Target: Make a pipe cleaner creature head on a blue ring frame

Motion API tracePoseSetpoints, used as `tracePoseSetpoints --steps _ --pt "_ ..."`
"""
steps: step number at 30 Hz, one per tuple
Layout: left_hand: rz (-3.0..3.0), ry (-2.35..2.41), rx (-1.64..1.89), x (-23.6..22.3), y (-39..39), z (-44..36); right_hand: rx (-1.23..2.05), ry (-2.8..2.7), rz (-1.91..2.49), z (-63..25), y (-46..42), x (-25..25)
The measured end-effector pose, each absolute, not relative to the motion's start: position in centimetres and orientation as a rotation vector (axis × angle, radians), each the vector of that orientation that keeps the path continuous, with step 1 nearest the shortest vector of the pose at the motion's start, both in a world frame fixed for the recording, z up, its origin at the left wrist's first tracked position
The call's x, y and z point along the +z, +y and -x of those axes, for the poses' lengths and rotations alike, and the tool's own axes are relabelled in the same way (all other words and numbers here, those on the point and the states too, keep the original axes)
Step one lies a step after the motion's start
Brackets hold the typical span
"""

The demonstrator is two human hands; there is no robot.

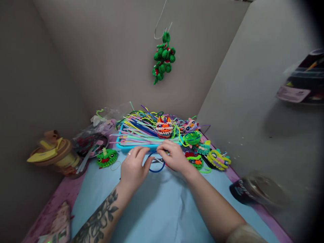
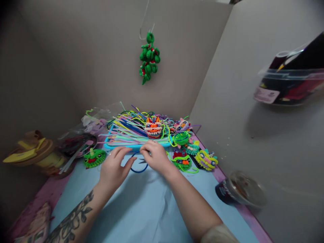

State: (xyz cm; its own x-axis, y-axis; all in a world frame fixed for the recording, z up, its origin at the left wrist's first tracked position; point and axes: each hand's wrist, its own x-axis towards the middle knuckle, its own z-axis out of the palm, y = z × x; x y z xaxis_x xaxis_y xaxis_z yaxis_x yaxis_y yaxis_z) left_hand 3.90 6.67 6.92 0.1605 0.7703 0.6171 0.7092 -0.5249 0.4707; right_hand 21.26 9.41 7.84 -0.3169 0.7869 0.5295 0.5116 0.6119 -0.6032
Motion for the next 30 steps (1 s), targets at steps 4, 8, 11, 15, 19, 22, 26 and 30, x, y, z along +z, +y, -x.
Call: tracePoseSetpoints --steps 4,8,11,15,19,22,26,30 --pt "-2.766 1.512 1.257 6.1 6.8 -3.5 0.505 -1.967 1.042 -20.7 9.0 8.2" --pt "-2.728 1.433 1.261 5.8 7.1 -3.5 0.536 -1.992 1.034 -20.6 9.2 8.1" --pt "-2.355 1.398 1.234 6.3 7.4 -3.6 0.475 -2.040 1.010 -20.9 9.5 7.8" --pt "-1.536 1.187 1.061 6.9 7.7 -3.8 0.321 -2.106 0.878 -21.2 9.8 7.5" --pt "-0.832 0.874 0.835 7.2 7.5 -4.3 0.229 -2.096 0.731 -21.2 9.7 7.7" --pt "-0.808 0.820 0.835 7.5 7.2 -4.6 0.252 -2.062 0.741 -21.2 9.6 7.9" --pt "-1.516 1.105 1.023 8.1 7.1 -4.1 0.333 -2.024 0.851 -21.0 9.6 7.7" --pt "-2.298 1.374 1.221 7.8 7.1 -3.0 0.435 -2.008 0.909 -20.5 9.7 7.5"
